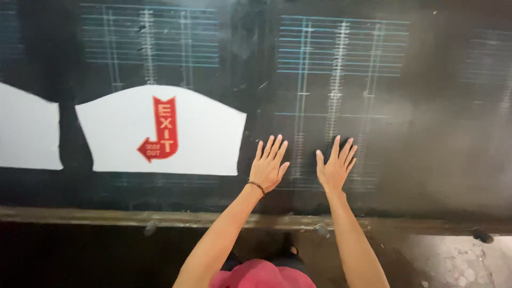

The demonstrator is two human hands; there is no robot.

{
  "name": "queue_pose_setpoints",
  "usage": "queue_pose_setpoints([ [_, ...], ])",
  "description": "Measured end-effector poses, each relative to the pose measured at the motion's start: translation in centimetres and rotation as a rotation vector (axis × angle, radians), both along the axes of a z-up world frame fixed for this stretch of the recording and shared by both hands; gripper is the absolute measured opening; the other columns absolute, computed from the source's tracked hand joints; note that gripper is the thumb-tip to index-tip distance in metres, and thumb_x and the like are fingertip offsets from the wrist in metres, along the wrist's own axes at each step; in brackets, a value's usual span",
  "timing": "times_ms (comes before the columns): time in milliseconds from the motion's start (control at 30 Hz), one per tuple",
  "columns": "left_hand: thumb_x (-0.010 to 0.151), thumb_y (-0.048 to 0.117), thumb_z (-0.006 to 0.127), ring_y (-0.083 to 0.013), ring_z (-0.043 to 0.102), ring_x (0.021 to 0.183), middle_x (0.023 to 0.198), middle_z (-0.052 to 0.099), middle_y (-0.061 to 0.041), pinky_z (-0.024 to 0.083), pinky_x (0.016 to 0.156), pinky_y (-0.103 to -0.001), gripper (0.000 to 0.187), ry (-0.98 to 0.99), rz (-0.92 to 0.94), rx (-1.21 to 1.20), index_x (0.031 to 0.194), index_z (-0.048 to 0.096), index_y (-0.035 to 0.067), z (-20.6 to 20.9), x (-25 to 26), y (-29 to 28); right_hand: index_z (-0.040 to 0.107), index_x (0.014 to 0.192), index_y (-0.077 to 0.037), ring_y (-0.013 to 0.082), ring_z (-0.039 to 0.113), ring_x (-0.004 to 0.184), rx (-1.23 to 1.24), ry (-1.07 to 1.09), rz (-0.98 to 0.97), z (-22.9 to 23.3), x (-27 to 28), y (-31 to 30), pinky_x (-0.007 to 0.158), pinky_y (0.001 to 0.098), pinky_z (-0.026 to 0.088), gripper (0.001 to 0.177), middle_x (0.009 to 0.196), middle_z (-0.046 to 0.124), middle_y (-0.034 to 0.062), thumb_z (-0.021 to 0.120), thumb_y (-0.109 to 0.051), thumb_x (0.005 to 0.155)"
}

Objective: The person aligns a screen printing frame over a white t-shirt on a table and uses a squeegee to pull green ink across the screen. They repeat this process on multiple t-shirts, lifting the frame to check the print and repositioning the shirts as needed.

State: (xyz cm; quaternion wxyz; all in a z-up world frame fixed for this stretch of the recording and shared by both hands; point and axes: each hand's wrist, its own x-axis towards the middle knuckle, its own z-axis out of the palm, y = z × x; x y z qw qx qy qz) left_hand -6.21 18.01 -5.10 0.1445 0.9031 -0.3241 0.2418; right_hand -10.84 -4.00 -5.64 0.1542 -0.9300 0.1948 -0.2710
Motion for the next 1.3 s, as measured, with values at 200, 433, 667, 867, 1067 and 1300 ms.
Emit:
queue_pose_setpoints([
  [200, 0.107, 0.048, 0.037, -0.0295, 0.023, 0.157, 0.169, 0.029, -0.011, 0.012, 0.127, -0.052, 0.062, 0.013, 0.057, -0.046, 0.159, 0.037, 0.015, 1.6, -2.7, 9.7, 0.041, 0.159, -0.015, 0.0474, 0.023, 0.153, 0.084, 0.039, 0.101, 0.6, -1.6, 9.5, 0.118, 0.0658, 0.027, 0.072, 0.166, 0.027, 0.0258, 0.063, -0.044, 0.098],
  [433, 0.107, 0.043, 0.042, -0.0335, 0.021, 0.157, 0.167, 0.033, -0.012, 0.007, 0.126, -0.053, 0.055, 0.023, 0.198, -0.159, 0.153, 0.046, 0.013, 2.1, -4.4, 20.3, 0.059, 0.145, -0.02, 0.0467, 0.03, 0.151, 0.122, 0.11, 0.359, 5.0, -2.8, 21.1, 0.119, 0.0581, 0.03, 0.057, 0.161, 0.036, 0.022, 0.068, -0.044, 0.094],
  [667, 0.107, 0.035, 0.048, -0.0347, 0.02, 0.156, 0.164, 0.037, -0.011, 0.008, 0.126, -0.054, 0.046, 0.101, 0.303, -0.31, 0.147, 0.053, 0.013, 2.2, -5.2, 30.1, 0.065, 0.138, -0.016, 0.0495, 0.043, 0.143, 0.056, 0.123, 0.603, 10.8, -1.4, 28.8, 0.115, 0.0576, 0.039, 0.052, 0.154, 0.047, 0.0246, 0.074, -0.035, 0.09],
  [867, 0.104, 0.032, 0.054, -0.0357, 0.027, 0.154, 0.157, 0.046, -0.011, 0.017, 0.124, -0.055, 0.044, 0.085, 0.408, -0.317, 0.144, 0.056, 0.012, 2.2, -3.1, 38.0, 0.062, 0.141, -0.017, 0.0502, 0.043, 0.141, 0.051, 0.163, 0.696, 12.1, 1.0, 34.9, 0.115, 0.0569, 0.038, 0.053, 0.151, 0.049, 0.0263, 0.071, -0.035, 0.092],
  [1067, 0.1, 0.02, 0.058, -0.0394, 0.037, 0.148, 0.149, 0.053, -0.015, 0.028, 0.12, -0.06, 0.041, 0.112, 0.29, -0.339, 0.139, 0.058, 0.006, 4.5, -0.3, 48.0, 0.052, 0.147, -0.021, 0.0272, 0.026, 0.155, 0.439, 0.384, 0.655, 13.2, 3.3, 44.6, 0.096, 0.0418, 0.059, 0.056, 0.166, 0.032, 0.0063, 0.062, -0.033, 0.093],
  [1300, 0.104, 0.022, 0.054, -0.0358, 0.037, 0.148, 0.147, 0.057, -0.012, 0.028, 0.122, -0.057, 0.043, 0.195, 0.354, -0.413, 0.144, 0.057, 0.007, 4.6, -0.1, 58.9, 0.055, 0.147, -0.016, 0.0271, 0.046, 0.144, 0.388, 0.369, 0.884, 11.8, 5.6, 56.2, 0.117, 0.0445, 0.034, 0.055, 0.154, 0.052, 0.0093, 0.065, -0.034, 0.095],
])
